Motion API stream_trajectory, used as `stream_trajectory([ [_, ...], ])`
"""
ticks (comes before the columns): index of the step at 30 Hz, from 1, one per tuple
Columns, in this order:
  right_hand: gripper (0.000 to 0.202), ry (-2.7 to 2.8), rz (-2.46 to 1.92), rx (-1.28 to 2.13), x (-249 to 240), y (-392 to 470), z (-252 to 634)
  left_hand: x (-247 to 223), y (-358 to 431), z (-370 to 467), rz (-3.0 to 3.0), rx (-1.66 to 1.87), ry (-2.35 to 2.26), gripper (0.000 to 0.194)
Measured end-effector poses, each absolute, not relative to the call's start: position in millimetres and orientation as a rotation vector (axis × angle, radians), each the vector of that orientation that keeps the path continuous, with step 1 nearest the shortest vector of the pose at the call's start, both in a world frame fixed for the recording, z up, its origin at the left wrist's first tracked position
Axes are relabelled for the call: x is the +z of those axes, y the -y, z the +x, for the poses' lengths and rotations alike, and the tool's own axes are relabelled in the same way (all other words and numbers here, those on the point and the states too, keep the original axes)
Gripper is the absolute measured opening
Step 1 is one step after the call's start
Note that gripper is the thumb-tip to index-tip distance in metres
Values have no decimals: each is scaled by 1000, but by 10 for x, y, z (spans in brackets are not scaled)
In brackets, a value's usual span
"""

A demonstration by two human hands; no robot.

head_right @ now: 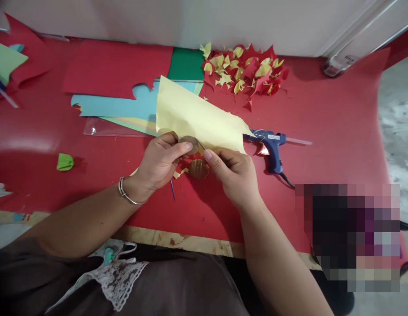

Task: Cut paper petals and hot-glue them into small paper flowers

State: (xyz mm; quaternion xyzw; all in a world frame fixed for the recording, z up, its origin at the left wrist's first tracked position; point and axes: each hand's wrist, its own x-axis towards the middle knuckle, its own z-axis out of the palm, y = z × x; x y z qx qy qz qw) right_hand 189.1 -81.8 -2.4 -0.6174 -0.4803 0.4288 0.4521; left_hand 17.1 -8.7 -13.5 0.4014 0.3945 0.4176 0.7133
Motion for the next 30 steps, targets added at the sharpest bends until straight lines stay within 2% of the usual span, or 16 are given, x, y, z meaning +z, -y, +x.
stream_trajectory([
  [14, 55, 1243, -1582, 978, -20, 832, 1906, -153, 55, 156, 958, 975, -835, 33],
  [19, 50, 1274, -1586, 938, -44, 836, 1939, -139, 53, 141, 1000, 972, -813, 40],
  [30, 48, 1372, -1594, 844, -24, 844, 1955, -85, 64, 126, 1026, 939, -780, 43],
])
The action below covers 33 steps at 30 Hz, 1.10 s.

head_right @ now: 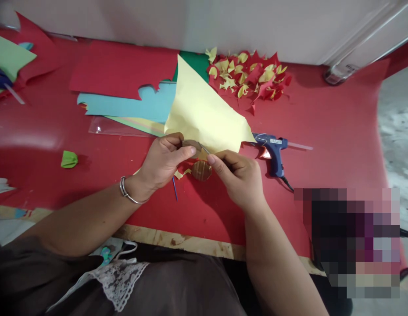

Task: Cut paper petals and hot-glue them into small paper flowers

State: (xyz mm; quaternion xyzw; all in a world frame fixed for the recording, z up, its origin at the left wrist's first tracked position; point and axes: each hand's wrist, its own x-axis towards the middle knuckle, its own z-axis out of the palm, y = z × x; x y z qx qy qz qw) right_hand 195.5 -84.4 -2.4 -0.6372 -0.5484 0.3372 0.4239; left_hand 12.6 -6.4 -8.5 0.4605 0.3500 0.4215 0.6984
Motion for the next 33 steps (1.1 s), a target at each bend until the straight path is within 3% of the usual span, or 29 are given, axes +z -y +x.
stream_trajectory([
  [16, 47, 1440, -1631, 788, 14, 836, 1991, -128, 66, 120, 995, 908, -783, 22],
  [33, 48, 1477, -1639, 744, 49, 847, 2003, -130, 44, 122, 980, 934, -731, 19],
])
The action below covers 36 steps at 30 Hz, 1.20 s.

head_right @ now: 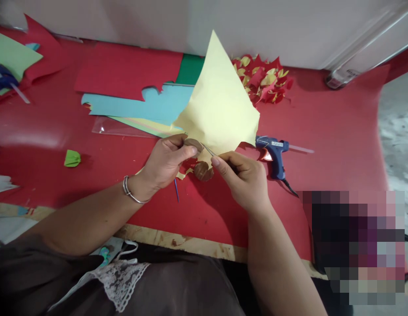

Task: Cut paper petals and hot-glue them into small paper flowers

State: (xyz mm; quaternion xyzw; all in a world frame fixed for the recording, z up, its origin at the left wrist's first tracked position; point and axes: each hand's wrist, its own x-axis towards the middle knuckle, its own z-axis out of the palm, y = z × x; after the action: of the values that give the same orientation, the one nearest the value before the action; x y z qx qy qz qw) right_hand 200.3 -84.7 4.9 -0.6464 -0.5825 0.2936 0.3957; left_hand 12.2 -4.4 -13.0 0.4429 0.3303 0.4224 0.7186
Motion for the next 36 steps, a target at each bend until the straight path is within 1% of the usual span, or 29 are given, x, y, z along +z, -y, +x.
stream_trajectory([
  [10, 45, 1476, -1620, 795, 49, 844, 2009, -128, 66, 118, 1012, 867, -722, 17],
  [13, 43, 1478, -1609, 791, 55, 843, 2001, -110, 82, 119, 1002, 837, -710, 21],
  [19, 49, 1473, -1639, 760, 72, 846, 1996, -113, 73, 129, 1010, 860, -729, 24],
  [25, 45, 1481, -1622, 767, 77, 844, 2007, -117, 53, 116, 1084, 847, -745, 14],
  [33, 49, 1511, -1603, 752, 111, 825, 2003, -69, 52, 98, 1075, 814, -663, 16],
  [36, 51, 1513, -1612, 739, 114, 834, 2005, -55, 38, 92, 1132, 826, -683, 12],
])
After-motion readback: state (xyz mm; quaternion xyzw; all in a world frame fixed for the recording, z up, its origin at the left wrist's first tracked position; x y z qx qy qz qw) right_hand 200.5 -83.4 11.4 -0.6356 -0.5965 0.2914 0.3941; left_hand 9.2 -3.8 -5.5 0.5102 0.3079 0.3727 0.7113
